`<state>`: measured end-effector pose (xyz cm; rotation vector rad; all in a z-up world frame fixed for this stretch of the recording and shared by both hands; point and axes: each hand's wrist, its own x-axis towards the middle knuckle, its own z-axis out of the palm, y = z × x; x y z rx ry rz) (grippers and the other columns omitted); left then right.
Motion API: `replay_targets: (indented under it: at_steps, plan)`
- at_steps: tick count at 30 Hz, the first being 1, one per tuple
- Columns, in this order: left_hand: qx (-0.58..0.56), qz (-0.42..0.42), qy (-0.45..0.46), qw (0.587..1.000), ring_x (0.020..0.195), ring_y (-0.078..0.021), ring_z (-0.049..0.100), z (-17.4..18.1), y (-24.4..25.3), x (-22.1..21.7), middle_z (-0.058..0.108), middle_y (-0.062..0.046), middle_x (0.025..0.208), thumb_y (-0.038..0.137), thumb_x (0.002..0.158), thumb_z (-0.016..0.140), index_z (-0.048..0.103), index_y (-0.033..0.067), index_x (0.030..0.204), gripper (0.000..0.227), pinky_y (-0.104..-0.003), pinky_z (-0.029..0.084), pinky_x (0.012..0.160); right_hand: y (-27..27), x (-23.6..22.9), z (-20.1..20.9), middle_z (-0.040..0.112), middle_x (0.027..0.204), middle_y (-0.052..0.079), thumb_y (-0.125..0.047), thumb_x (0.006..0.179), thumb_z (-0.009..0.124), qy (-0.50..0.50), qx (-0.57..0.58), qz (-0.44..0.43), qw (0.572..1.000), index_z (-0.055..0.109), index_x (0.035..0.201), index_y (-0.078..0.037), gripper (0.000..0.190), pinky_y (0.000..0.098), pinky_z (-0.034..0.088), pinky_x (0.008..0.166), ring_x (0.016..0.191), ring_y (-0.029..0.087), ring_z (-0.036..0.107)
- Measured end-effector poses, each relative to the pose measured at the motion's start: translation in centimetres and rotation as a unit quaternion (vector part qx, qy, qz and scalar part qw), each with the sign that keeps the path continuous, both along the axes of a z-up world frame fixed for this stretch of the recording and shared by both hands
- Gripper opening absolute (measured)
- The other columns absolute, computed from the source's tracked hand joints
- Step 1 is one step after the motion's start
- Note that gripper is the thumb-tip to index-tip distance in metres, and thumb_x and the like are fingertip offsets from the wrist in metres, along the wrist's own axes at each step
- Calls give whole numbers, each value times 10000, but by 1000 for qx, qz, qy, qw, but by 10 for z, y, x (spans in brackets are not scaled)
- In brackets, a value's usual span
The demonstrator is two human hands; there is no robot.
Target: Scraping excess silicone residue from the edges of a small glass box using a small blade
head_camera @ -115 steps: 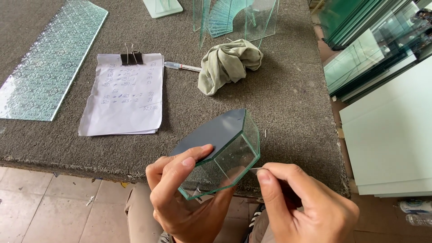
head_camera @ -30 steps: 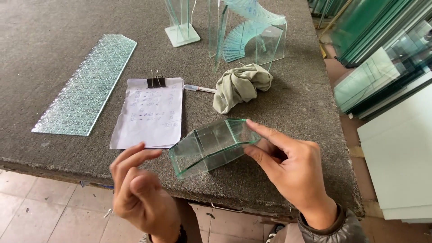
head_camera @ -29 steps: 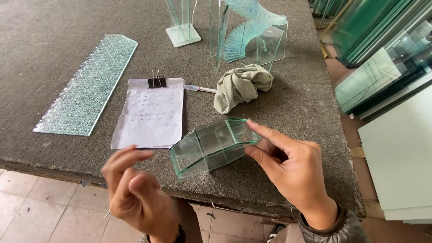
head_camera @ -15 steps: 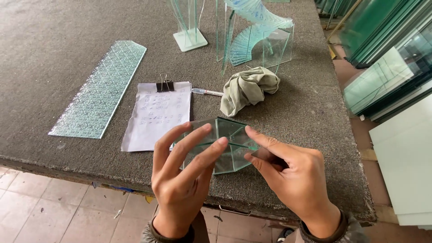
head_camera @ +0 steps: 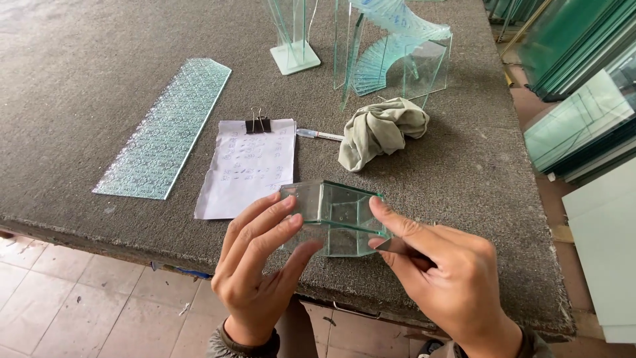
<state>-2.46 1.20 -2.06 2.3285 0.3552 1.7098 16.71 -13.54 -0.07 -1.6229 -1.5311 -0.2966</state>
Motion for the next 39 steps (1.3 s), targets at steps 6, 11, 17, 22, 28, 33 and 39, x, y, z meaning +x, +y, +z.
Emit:
replay_targets:
  at_steps: [6, 11, 17, 22, 28, 33, 39]
  plan:
    - [28, -4, -13, 1000, 1239, -441, 802, -15, 6, -13, 771, -195, 1298, 91, 958, 878, 744, 46, 1230, 307, -486, 712, 1093, -1, -4, 3, 903, 967, -87, -22, 894, 835, -50, 2, 11, 999, 733, 1412, -111, 535, 268, 565, 615, 604, 43, 678]
    - [23, -11, -25, 999, 1218, -407, 793, -26, 6, -26, 729, -258, 1328, 18, 973, 844, 735, 8, 1243, 291, -420, 786, 991, -1, -10, 5, 904, 1003, -94, -26, 893, 831, -62, -5, 18, 998, 732, 1422, -129, 548, 269, 522, 579, 556, 62, 582]
    - [19, 13, -12, 1000, 1190, -370, 819, -37, 6, -40, 709, -302, 1327, -14, 1008, 791, 718, 21, 1305, 308, -364, 810, 944, -3, -16, 5, 901, 977, -110, 4, 909, 777, -68, 6, 26, 997, 739, 1409, -141, 522, 244, 537, 648, 584, 62, 617]
    - [-123, 125, -116, 978, 1017, -312, 763, -21, -7, -33, 663, -233, 1081, 53, 1100, 601, 702, -49, 975, 190, -375, 691, 847, -6, -13, -3, 868, 859, -80, 18, 889, 835, -72, 13, -1, 997, 759, 1383, -157, 530, 270, 496, 543, 519, 88, 482]
    - [-352, 47, -53, 933, 925, -166, 637, -12, -26, -27, 708, -37, 918, 660, 1117, 311, 719, 104, 936, 713, -328, 505, 811, -10, -16, 4, 891, 997, -74, 16, 926, 786, -85, 14, 6, 996, 765, 1374, -132, 472, 260, 530, 635, 558, 87, 569]
    - [-390, 39, 12, 920, 868, -149, 469, 10, -41, -21, 554, 30, 840, 522, 968, 686, 581, 150, 831, 410, -324, 374, 784, -14, -23, 2, 778, 873, -26, -34, 963, 790, -85, 25, -2, 996, 789, 1342, -111, 387, 300, 447, 595, 555, 175, 410]
    - [-423, -25, 39, 905, 851, -145, 547, 24, -45, -27, 607, 41, 782, 424, 935, 803, 667, 154, 760, 349, -305, 422, 835, -20, -25, -4, 808, 888, 25, -22, 930, 853, -60, 30, -27, 997, 817, 1288, -105, 369, 325, 434, 575, 547, 182, 384]
